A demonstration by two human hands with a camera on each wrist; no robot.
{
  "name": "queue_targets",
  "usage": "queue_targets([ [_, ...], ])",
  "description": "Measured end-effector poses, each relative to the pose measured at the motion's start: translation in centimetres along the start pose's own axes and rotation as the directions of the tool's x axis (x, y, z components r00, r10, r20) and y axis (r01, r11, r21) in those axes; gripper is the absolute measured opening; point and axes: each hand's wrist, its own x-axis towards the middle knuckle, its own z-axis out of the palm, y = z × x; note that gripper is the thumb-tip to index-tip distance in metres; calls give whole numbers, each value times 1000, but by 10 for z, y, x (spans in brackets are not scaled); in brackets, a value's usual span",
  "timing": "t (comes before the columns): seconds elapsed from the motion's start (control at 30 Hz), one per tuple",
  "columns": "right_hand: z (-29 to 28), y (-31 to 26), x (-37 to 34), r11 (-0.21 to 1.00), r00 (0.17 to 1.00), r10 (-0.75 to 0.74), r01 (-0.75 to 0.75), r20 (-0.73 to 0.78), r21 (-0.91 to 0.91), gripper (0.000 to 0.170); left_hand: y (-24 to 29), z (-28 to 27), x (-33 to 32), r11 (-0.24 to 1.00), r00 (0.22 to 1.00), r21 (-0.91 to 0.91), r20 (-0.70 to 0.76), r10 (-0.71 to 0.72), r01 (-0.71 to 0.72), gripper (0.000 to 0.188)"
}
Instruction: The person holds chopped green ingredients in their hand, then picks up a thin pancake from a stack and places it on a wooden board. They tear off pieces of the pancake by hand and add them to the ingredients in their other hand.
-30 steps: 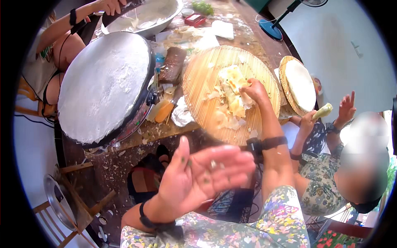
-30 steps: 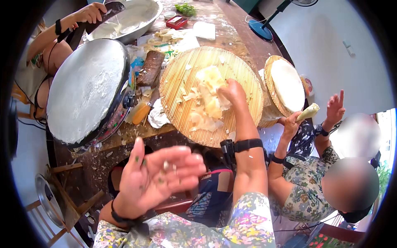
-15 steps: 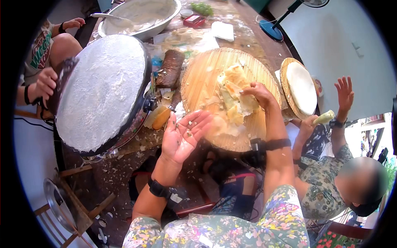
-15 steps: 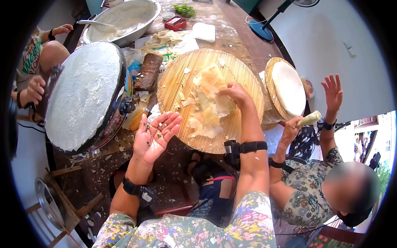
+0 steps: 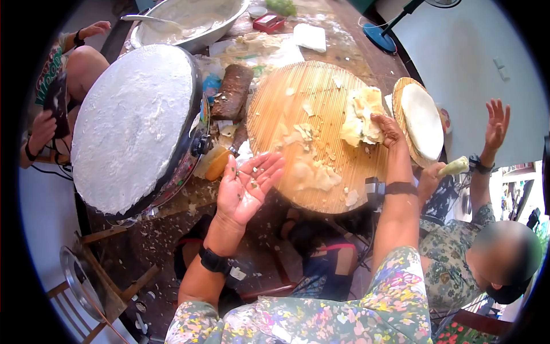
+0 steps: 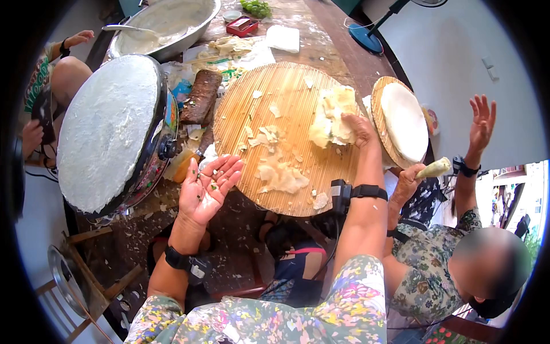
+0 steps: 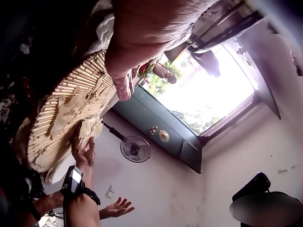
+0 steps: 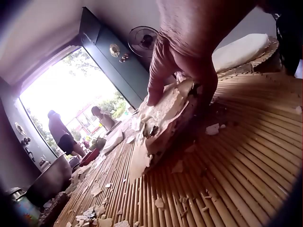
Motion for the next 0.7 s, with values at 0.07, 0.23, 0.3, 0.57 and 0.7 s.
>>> queue_targets([
  [0.07, 5, -1, 2, 999, 999, 2, -4, -45, -42, 28, 0, 3, -1, 1000, 999, 6, -33, 6, -6, 65],
  [0.23, 3, -13, -4, 835, 977, -47, -77, -210, -545, 28, 0, 1, 2, 998, 999, 50, -37, 30, -28, 64],
  [0.3, 6, -14, -3, 753, 967, -44, -132, -249, -644, 29, 1, 1, 2, 999, 998, 40, -45, 35, -34, 63],
  [0.57, 75, -3, -92, 450, 890, -448, 304, 82, -840, 53, 7, -1, -3, 998, 998, 38, -35, 59, -58, 60],
  [0.7, 123, 33, -163, 131, 877, -323, 415, 357, -900, 48, 2, -1, -8, 997, 993, 51, -105, 61, -55, 58],
])
